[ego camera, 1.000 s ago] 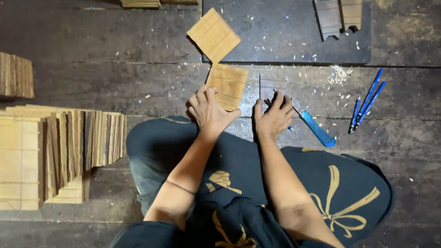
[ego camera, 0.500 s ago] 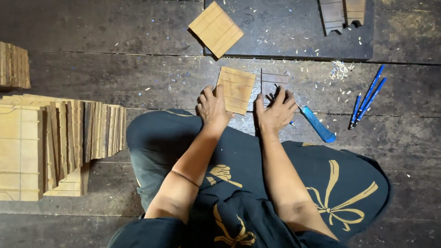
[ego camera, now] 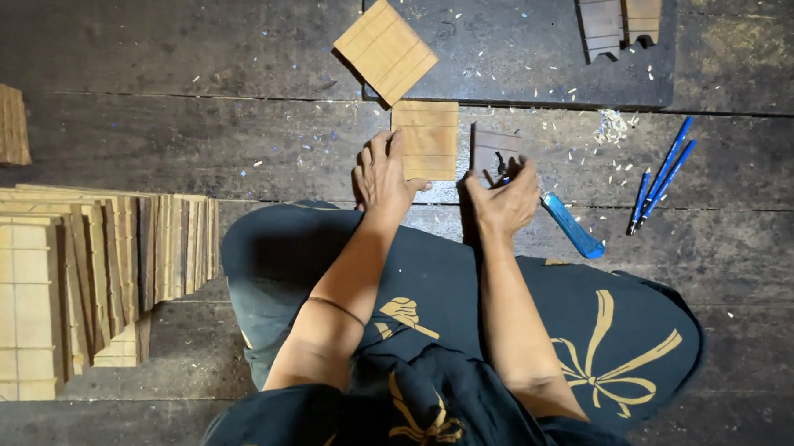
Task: The person sits on the floor and uses a metal template to trace a design onto small wooden boards with a pencil. They repeatedly pick up a board, place the template, trace the outline, and set the board aside.
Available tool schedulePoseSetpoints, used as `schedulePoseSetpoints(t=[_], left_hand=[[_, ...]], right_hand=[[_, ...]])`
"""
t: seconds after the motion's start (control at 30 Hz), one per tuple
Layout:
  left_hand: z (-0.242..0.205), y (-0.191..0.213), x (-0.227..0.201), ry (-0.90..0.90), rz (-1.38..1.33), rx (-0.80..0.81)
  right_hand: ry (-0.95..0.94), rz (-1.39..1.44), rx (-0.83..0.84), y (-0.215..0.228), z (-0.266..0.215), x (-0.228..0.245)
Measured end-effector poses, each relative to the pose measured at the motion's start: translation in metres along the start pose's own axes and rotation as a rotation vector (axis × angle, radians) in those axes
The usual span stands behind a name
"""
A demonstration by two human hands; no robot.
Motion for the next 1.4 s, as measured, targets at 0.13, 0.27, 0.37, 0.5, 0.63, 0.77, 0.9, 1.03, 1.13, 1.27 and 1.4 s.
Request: schedulePoseSetpoints(t=[0.13,0.27,0.37,0.5,0.63,0.77,0.9,1.03,1.13,1.27,1.4], left_hand=[[0.002,-0.002,0.003,-0.020,-0.003,-0.018],[0.014,-0.010,0.021,0.072,-0.210,-0.020],[0.025,-0.023,0.043,0.137,-0.348,-0.099],[0.029,-0.033,0.054,0.176,-0.321,-0.132],[0.030,-0.033,0.048,0.153,-0.210,-0.071],[0.027,-0.030,0.038,0.144,-0.181,-0.002],[0.020,-0.017,0.024,0.120,-0.161,0.057],[0.017,-0.011,0.018,0.079,-0.132,0.076],[0.017,-0.013,0.017,0.072,-0.121,0.088],[0.019,-0.012,0.016,0.071,-0.115,0.083],[0.021,-0.019,0.018,0.059,-0.117,0.068]], right_hand=[[-0.082,0.032,-0.070,0.006,-0.004,0.005],[0.124,0.119,-0.138,0.024,-0.020,0.069],[0.231,0.145,-0.134,0.016,-0.035,0.105],[0.162,0.055,0.137,-0.022,-0.039,0.108],[0.216,0.051,0.179,-0.021,-0.042,0.104],[0.154,0.041,0.236,-0.023,-0.045,0.070],[0.119,0.058,0.278,-0.027,-0.044,0.057],[0.151,0.067,0.260,-0.037,-0.042,0.054],[0.176,0.066,0.256,-0.032,-0.041,0.059],[0.253,0.088,0.274,-0.027,-0.037,0.067],[0.246,0.081,0.303,-0.031,-0.034,0.072]])
Point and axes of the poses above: each hand's wrist, its own z-axis towards the middle knuckle, its own y-axis out of the back of the hand, x = y × z, the point moved 5 cm from there along z, towards the middle knuckle, and after that the axes turned 1 degree about -z, right-handed, at the moved point
